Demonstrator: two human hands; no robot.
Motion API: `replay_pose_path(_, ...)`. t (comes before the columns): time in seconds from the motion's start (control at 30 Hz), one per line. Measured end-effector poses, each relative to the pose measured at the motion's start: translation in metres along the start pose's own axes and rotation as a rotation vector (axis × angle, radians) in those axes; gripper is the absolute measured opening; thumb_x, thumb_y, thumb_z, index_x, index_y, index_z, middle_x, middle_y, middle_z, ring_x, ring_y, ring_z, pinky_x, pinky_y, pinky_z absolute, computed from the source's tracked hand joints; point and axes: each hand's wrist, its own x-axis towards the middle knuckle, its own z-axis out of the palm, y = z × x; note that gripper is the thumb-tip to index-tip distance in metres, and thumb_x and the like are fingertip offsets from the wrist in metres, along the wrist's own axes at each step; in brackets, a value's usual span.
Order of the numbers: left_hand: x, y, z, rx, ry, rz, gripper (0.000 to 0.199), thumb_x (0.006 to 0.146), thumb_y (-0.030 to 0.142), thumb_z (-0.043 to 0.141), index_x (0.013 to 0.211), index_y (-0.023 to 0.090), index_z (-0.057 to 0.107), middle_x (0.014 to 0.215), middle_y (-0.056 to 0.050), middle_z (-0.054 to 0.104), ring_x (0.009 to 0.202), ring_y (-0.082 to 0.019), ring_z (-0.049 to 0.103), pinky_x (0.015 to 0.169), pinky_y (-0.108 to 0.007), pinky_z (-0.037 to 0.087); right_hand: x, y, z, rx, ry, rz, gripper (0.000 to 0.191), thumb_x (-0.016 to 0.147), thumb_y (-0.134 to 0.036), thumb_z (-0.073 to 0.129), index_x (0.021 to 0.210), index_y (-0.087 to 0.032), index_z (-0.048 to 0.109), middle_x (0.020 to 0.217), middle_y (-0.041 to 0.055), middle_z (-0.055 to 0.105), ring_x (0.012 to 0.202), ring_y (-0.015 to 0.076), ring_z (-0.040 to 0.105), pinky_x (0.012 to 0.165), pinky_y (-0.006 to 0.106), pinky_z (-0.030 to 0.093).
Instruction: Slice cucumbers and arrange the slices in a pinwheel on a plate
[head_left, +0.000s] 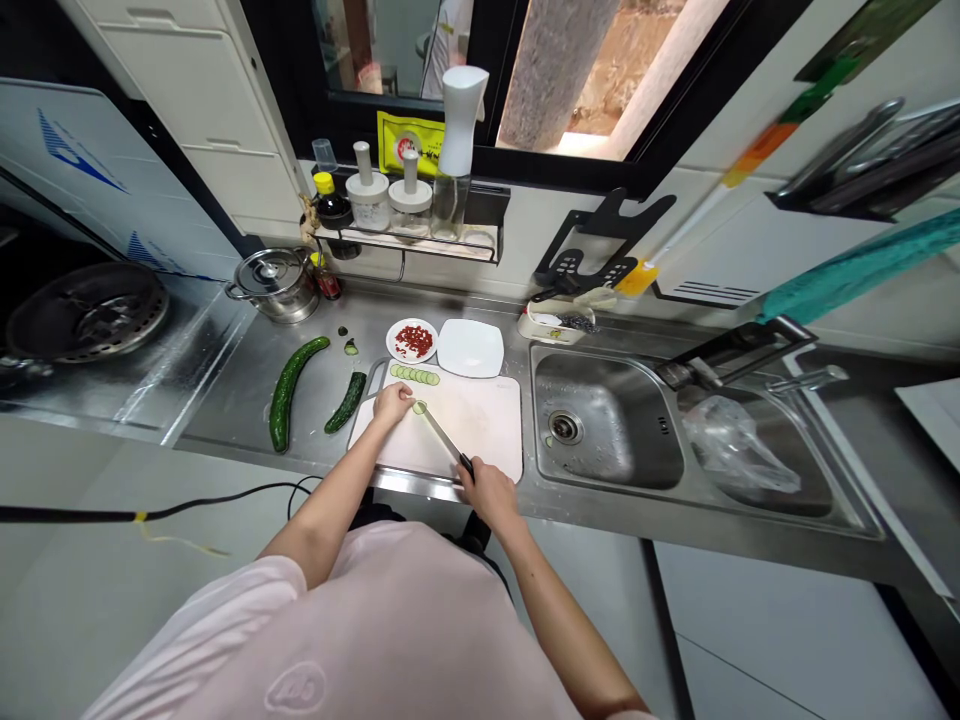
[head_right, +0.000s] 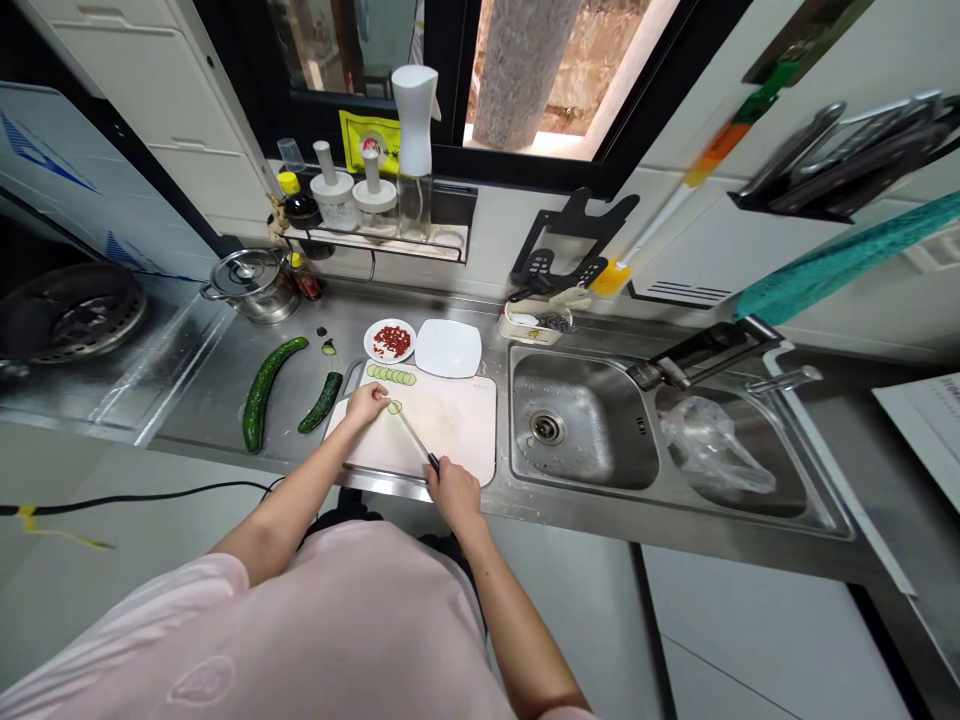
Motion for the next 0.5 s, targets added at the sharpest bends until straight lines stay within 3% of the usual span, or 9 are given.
replay_pose_path(0.5, 0.0026, -0.0001, -0.0006, 0.006, -0.022, -0.015, 0.018, 0.068, 0.03, 0.068, 0.085, 0.024, 0.065, 0.077, 0.002, 0.065, 0.072, -0.013, 0.057, 0.062, -0.023, 0.038, 0.0013, -0.0076, 0.0069, -0.038, 0.02, -0.005, 0.035, 0.095, -0.041, 0.031, 0.102, -0.016, 0.054, 0.09, 0.0117, 0.068, 0.087, 0.0239, 0.065, 0.072, 0.03, 0.042)
